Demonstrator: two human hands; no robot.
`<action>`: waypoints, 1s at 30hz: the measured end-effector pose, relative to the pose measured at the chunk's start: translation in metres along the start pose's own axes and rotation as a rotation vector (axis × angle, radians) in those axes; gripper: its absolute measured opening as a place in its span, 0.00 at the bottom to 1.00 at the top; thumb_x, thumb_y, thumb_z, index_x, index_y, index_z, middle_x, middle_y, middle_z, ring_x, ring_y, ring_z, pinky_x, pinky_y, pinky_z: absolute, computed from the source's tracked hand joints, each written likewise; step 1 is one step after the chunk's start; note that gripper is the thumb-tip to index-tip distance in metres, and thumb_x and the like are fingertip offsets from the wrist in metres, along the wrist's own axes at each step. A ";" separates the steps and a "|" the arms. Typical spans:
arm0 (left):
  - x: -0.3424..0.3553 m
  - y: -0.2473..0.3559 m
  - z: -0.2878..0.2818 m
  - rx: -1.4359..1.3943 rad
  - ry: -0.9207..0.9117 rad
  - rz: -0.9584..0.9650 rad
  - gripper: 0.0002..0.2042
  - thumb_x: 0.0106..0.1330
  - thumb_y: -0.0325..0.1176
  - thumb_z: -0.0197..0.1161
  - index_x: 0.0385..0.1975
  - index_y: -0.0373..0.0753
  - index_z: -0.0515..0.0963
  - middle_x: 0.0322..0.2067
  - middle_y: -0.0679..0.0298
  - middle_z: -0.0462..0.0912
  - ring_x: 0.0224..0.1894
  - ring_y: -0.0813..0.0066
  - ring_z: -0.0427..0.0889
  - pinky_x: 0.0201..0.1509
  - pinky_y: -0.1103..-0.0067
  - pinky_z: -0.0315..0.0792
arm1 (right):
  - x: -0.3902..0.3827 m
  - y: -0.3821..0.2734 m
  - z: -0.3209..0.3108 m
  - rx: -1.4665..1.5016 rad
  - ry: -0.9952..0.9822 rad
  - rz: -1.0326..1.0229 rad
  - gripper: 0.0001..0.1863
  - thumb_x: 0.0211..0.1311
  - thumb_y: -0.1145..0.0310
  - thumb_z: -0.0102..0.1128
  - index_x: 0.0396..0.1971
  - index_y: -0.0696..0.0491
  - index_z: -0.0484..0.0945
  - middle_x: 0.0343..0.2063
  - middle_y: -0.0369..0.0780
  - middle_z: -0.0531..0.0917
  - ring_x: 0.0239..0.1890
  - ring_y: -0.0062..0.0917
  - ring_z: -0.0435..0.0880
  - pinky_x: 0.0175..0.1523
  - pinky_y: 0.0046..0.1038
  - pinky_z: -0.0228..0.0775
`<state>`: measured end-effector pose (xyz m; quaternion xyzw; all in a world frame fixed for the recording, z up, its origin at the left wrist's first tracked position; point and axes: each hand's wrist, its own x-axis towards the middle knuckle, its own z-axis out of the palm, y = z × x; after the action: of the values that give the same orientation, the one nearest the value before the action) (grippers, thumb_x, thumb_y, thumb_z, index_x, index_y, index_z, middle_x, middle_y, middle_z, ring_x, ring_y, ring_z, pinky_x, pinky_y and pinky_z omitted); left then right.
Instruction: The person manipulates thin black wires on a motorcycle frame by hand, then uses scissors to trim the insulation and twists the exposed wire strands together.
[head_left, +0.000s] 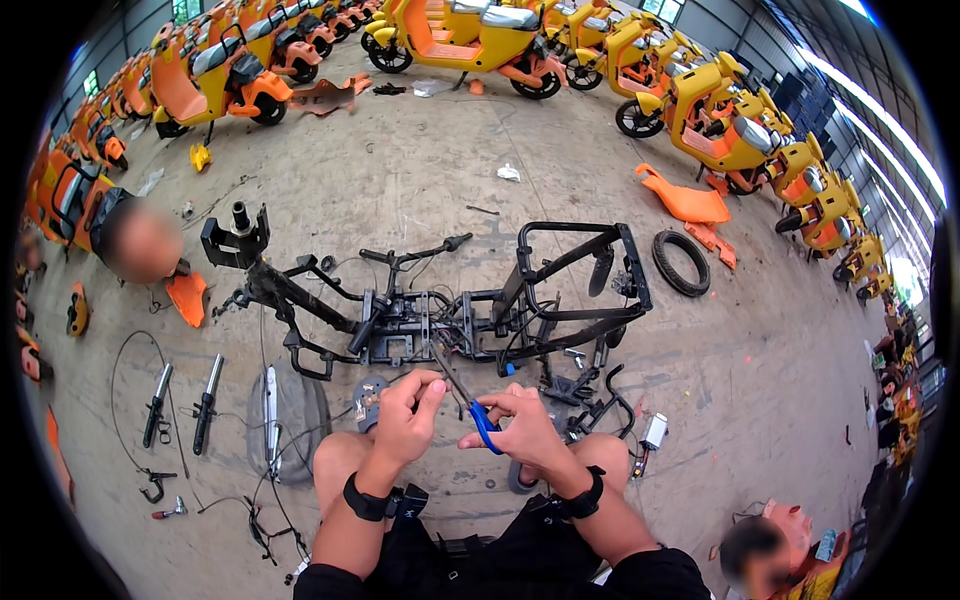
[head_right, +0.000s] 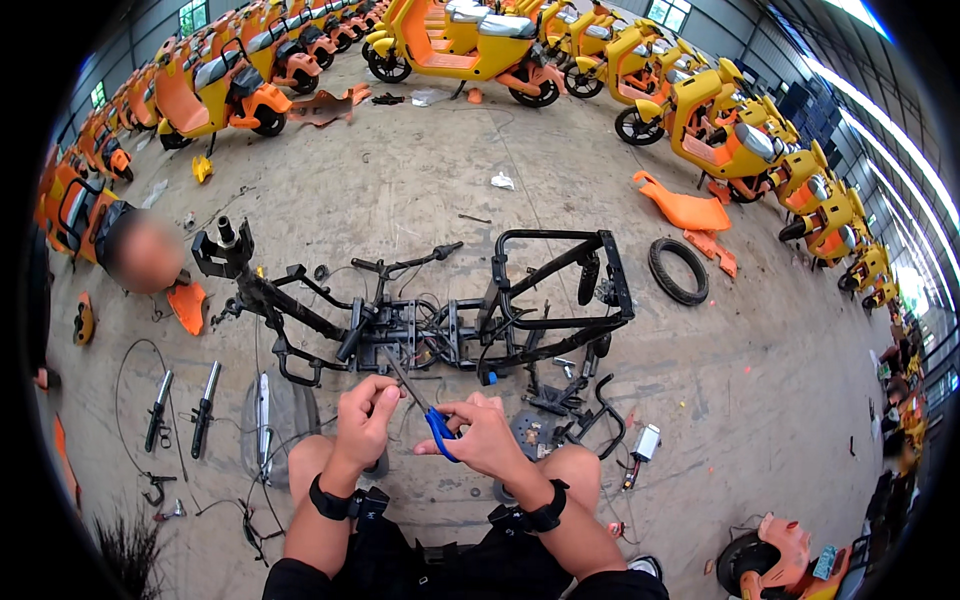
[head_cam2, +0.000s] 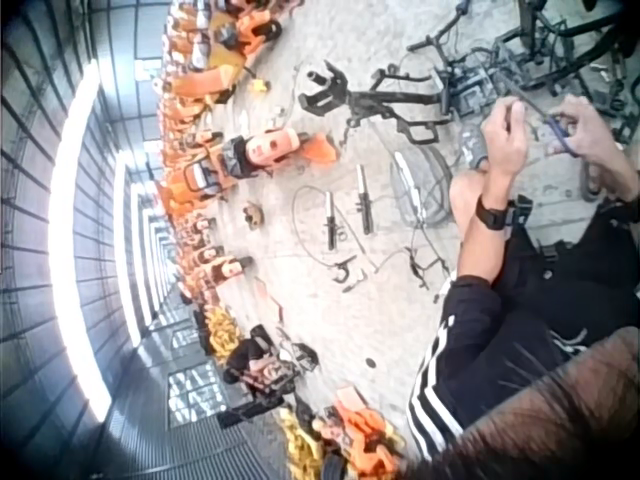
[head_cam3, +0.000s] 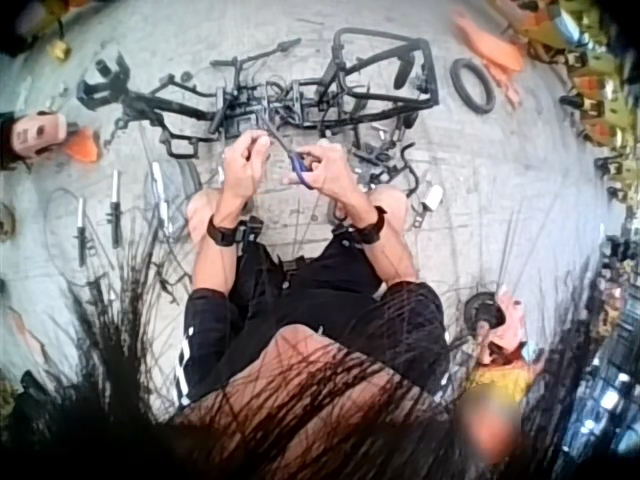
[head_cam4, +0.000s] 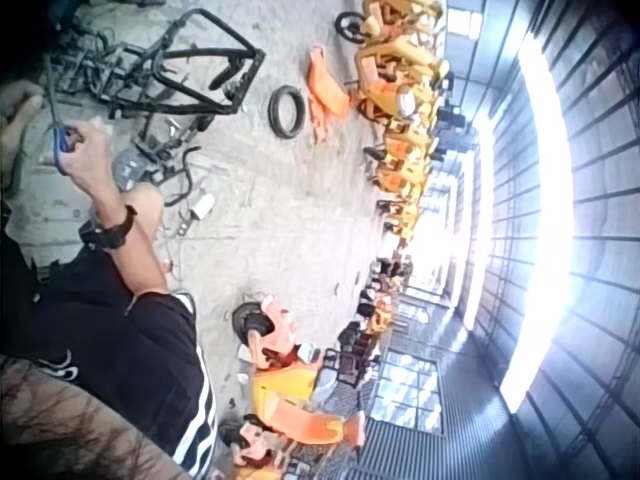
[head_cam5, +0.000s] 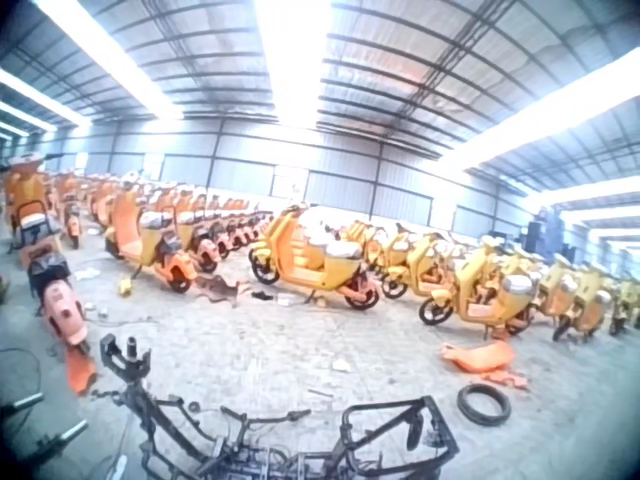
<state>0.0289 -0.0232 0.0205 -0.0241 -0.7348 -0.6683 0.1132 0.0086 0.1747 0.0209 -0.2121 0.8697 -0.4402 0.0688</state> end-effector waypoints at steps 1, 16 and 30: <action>0.000 0.001 0.001 0.008 0.012 0.005 0.08 0.71 0.31 0.57 0.33 0.31 0.77 0.14 0.73 0.68 0.19 0.89 0.60 0.21 0.83 0.54 | 0.000 0.000 0.000 -0.002 -0.004 0.004 0.34 0.33 0.49 0.82 0.42 0.54 0.85 0.21 0.31 0.81 0.36 0.24 0.69 0.50 0.28 0.58; 0.004 -0.008 0.007 0.381 0.086 0.102 0.04 0.67 0.29 0.59 0.34 0.35 0.77 0.20 0.50 0.79 0.22 0.51 0.80 0.25 0.67 0.70 | 0.003 0.005 0.023 0.497 -0.189 0.428 0.29 0.54 0.63 0.74 0.52 0.63 0.76 0.33 0.41 0.88 0.34 0.15 0.83 0.37 0.17 0.73; 0.001 -0.008 0.010 0.425 0.057 0.179 0.04 0.67 0.27 0.59 0.34 0.34 0.77 0.20 0.50 0.78 0.20 0.53 0.79 0.24 0.69 0.69 | -0.001 0.012 0.052 0.897 -0.269 0.419 0.27 0.54 0.73 0.73 0.52 0.62 0.70 0.42 0.40 0.85 0.42 0.18 0.83 0.40 0.20 0.75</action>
<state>0.0246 -0.0139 0.0121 -0.0458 -0.8504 -0.4864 0.1954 0.0219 0.1429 -0.0198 -0.0379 0.6026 -0.7157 0.3512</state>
